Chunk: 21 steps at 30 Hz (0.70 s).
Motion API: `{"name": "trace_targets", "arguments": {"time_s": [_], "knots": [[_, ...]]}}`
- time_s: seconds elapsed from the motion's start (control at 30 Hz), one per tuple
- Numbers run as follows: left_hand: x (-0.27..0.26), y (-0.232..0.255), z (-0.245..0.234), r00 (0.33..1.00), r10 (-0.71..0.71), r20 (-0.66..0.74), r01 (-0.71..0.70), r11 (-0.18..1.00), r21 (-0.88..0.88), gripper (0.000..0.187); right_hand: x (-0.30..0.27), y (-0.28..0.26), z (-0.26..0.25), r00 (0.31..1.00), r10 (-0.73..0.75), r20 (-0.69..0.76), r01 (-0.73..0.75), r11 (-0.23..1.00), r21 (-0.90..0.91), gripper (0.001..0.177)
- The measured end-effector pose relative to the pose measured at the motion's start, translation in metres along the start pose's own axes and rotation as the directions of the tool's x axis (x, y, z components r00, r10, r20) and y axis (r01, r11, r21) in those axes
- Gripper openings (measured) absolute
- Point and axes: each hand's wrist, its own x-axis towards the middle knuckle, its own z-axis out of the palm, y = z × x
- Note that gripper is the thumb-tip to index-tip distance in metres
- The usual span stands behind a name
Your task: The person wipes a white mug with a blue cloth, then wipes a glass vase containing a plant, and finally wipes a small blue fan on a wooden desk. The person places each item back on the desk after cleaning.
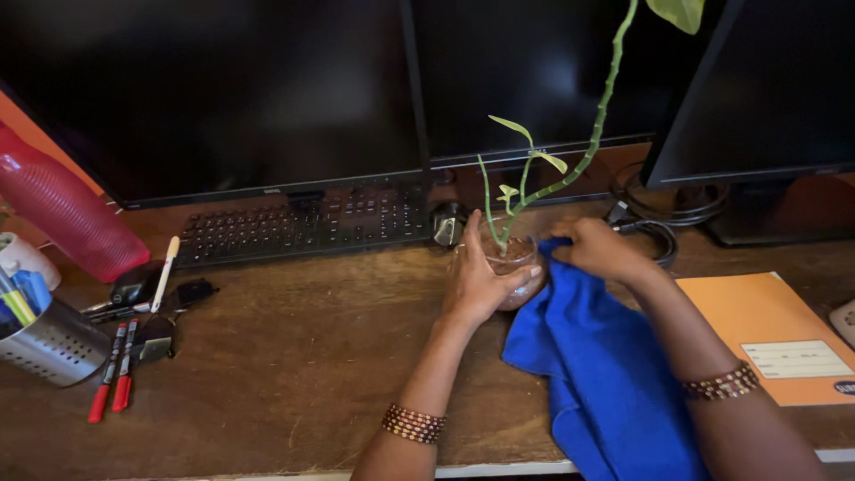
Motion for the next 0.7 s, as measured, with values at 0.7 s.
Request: {"name": "trace_targets", "arguments": {"time_s": [0.7], "knots": [[0.002,-0.015,0.006,0.999,0.008,0.05,-0.003,0.995,-0.104,0.135,-0.002,-0.01,0.02,0.972,0.154,-0.178,-0.151,0.988,0.034,0.036]]}}
